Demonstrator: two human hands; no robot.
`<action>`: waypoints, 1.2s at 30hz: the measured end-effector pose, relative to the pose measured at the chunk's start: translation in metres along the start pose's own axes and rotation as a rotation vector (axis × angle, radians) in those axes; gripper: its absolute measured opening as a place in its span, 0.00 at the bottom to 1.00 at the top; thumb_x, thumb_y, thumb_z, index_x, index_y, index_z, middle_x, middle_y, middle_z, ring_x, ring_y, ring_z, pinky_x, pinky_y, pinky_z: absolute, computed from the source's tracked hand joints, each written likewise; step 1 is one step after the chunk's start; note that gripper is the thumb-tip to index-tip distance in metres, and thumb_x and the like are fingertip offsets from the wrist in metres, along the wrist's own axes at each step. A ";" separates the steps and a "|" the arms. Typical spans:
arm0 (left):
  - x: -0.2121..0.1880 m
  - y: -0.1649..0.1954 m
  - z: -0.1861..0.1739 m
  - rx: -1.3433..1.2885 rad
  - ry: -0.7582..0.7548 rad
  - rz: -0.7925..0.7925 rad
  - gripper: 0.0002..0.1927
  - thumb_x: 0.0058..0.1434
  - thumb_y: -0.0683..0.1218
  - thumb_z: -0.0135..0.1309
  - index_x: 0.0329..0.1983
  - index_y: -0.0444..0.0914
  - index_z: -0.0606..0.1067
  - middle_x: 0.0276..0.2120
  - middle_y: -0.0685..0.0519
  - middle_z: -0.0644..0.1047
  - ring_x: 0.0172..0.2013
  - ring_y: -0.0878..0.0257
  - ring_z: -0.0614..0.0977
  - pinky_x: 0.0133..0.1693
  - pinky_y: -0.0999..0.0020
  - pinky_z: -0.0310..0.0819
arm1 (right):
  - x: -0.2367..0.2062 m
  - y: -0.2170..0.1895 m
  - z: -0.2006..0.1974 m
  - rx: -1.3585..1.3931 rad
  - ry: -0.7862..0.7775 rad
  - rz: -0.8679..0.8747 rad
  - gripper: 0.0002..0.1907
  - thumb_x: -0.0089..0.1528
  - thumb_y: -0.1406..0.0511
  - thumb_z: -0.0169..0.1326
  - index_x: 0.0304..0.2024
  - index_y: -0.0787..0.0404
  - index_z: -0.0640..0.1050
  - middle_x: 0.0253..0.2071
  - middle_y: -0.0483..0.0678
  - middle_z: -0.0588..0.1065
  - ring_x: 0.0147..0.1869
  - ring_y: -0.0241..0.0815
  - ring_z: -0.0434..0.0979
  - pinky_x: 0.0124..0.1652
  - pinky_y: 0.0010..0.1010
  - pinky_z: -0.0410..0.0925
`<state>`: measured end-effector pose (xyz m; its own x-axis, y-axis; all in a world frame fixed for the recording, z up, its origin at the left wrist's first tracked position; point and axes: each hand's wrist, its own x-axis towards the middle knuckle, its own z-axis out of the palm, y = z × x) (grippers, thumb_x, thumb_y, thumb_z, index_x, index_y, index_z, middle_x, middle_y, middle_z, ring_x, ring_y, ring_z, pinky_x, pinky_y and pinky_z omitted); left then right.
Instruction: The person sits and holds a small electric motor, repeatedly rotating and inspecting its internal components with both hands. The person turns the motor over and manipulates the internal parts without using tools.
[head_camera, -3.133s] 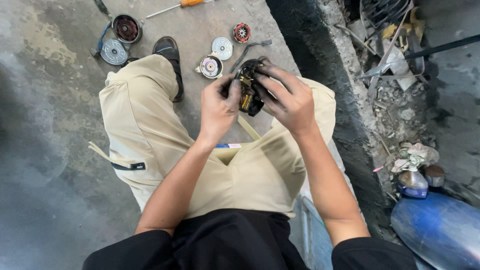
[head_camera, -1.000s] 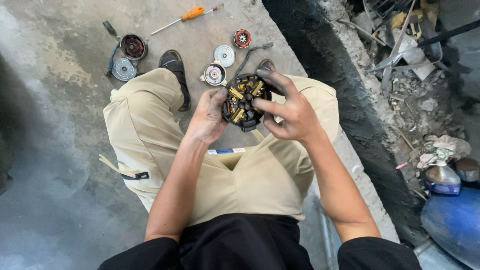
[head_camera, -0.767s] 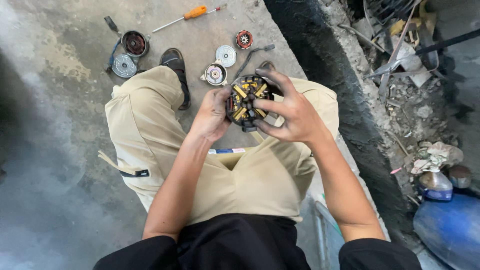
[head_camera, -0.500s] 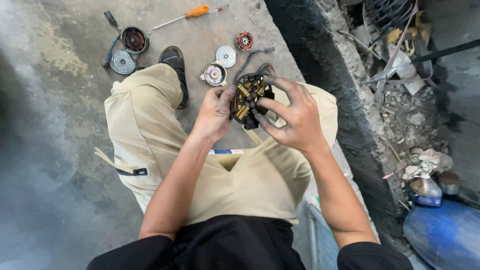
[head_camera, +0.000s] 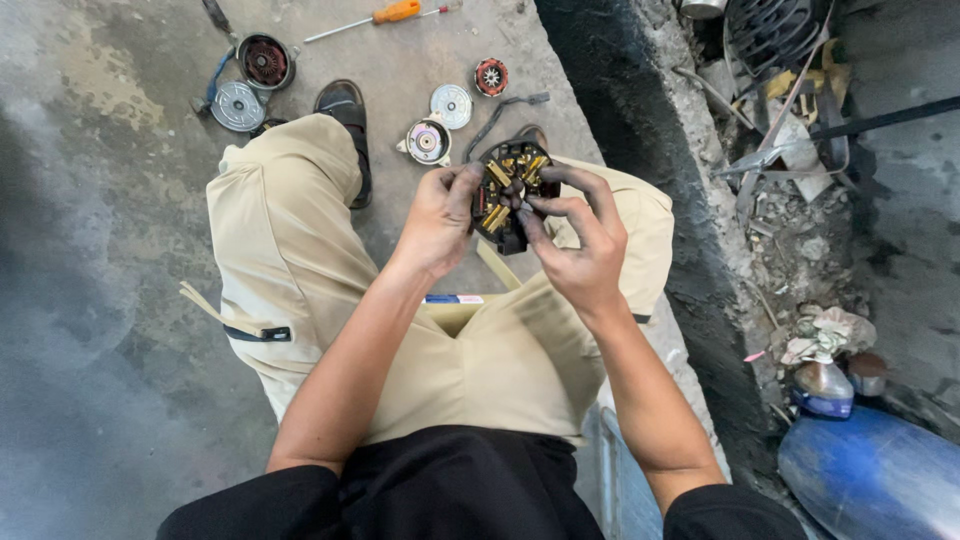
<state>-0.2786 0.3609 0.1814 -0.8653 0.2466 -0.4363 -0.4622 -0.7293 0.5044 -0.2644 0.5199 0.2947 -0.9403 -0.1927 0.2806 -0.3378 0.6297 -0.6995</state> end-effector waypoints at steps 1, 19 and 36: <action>0.000 0.001 0.000 -0.013 0.013 0.002 0.16 0.74 0.47 0.50 0.42 0.26 0.75 0.34 0.49 0.80 0.32 0.66 0.80 0.35 0.68 0.76 | 0.000 0.001 -0.001 0.000 -0.005 0.008 0.14 0.56 0.76 0.68 0.43 0.63 0.79 0.55 0.53 0.75 0.60 0.51 0.79 0.57 0.37 0.73; -0.011 -0.009 -0.001 -0.020 -0.062 0.180 0.20 0.73 0.52 0.49 0.48 0.28 0.75 0.40 0.51 0.81 0.40 0.67 0.80 0.44 0.68 0.77 | 0.035 -0.006 -0.034 -0.138 -0.197 -0.352 0.21 0.55 0.74 0.69 0.51 0.58 0.82 0.53 0.50 0.75 0.61 0.54 0.78 0.56 0.41 0.74; -0.017 -0.003 0.003 0.381 -0.019 0.241 0.26 0.75 0.57 0.47 0.45 0.27 0.76 0.35 0.56 0.78 0.37 0.72 0.73 0.39 0.74 0.71 | 0.020 0.011 -0.029 -0.109 -0.089 -0.367 0.17 0.53 0.70 0.73 0.43 0.60 0.82 0.45 0.48 0.80 0.47 0.48 0.82 0.45 0.37 0.72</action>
<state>-0.2631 0.3610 0.1893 -0.9587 0.1130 -0.2611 -0.2828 -0.4808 0.8300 -0.2855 0.5446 0.3118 -0.7591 -0.4818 0.4377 -0.6506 0.5820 -0.4878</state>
